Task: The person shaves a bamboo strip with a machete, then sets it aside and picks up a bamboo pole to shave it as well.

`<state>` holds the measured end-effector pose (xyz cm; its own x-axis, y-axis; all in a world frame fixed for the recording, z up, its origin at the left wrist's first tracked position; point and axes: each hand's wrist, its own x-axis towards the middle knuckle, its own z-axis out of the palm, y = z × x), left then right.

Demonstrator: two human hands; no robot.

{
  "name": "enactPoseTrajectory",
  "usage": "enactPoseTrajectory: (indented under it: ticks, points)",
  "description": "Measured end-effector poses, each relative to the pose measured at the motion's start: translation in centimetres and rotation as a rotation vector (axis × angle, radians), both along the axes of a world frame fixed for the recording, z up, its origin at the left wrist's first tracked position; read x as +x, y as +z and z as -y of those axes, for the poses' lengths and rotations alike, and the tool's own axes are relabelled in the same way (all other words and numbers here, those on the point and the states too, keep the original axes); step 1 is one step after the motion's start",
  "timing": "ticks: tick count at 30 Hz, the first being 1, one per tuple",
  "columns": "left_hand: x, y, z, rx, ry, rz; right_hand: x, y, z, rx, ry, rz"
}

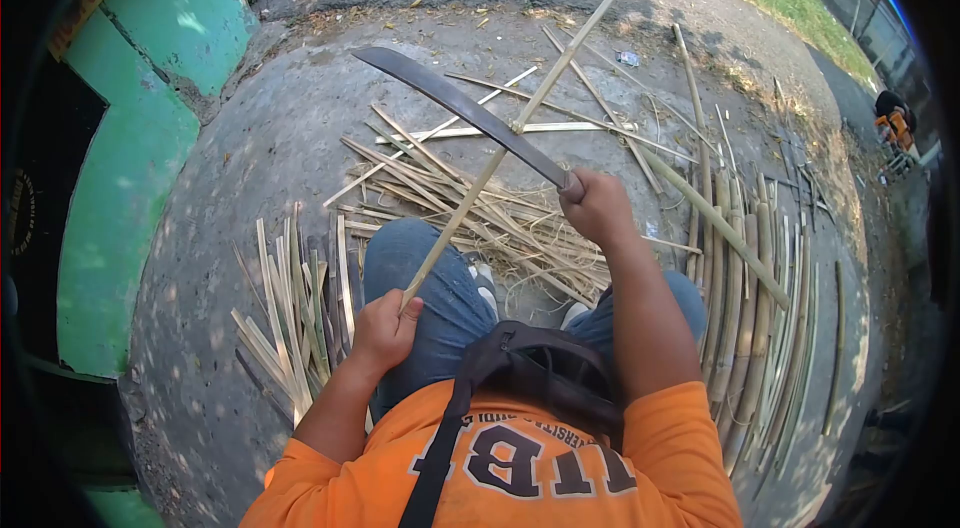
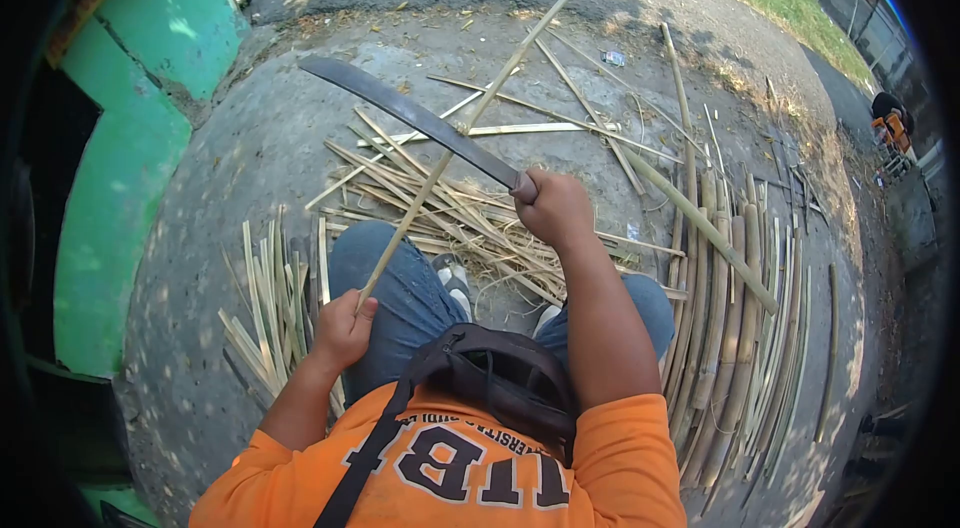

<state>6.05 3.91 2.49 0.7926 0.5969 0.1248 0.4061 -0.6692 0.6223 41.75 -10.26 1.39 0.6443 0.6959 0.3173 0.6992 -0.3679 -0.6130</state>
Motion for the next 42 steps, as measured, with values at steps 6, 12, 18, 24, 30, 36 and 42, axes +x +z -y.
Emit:
enactPoseTrajectory:
  ticks: [6,12,18,24,30,36,42]
  points:
    - [0.2,0.2,-0.2,-0.046,-0.004,-0.009,-2.9,0.1,-0.6,-0.002,0.187,0.155]
    - [-0.1,0.1,-0.4,-0.055,-0.021,0.004,-2.1,0.6,-0.5,-0.073,0.226,0.367]
    - [0.0,-0.1,-0.5,-0.051,-0.01,0.019,0.6,0.0,0.2,-0.013,-0.058,0.153]
    - [0.4,0.5,-0.3,-0.059,0.003,-0.035,-1.9,0.9,0.5,-0.12,0.073,0.194]
    - [0.3,0.5,-0.1,-0.011,-0.016,-0.043,-2.0,2.3,-0.1,-0.213,0.301,0.417]
    - [0.1,0.3,0.0,-0.001,-0.008,-0.04,3.6,4.4,0.1,-0.117,-0.004,0.346]
    - [0.7,0.4,-0.2,-0.019,-0.013,-0.062,1.2,1.8,-0.5,-0.091,0.059,0.285]
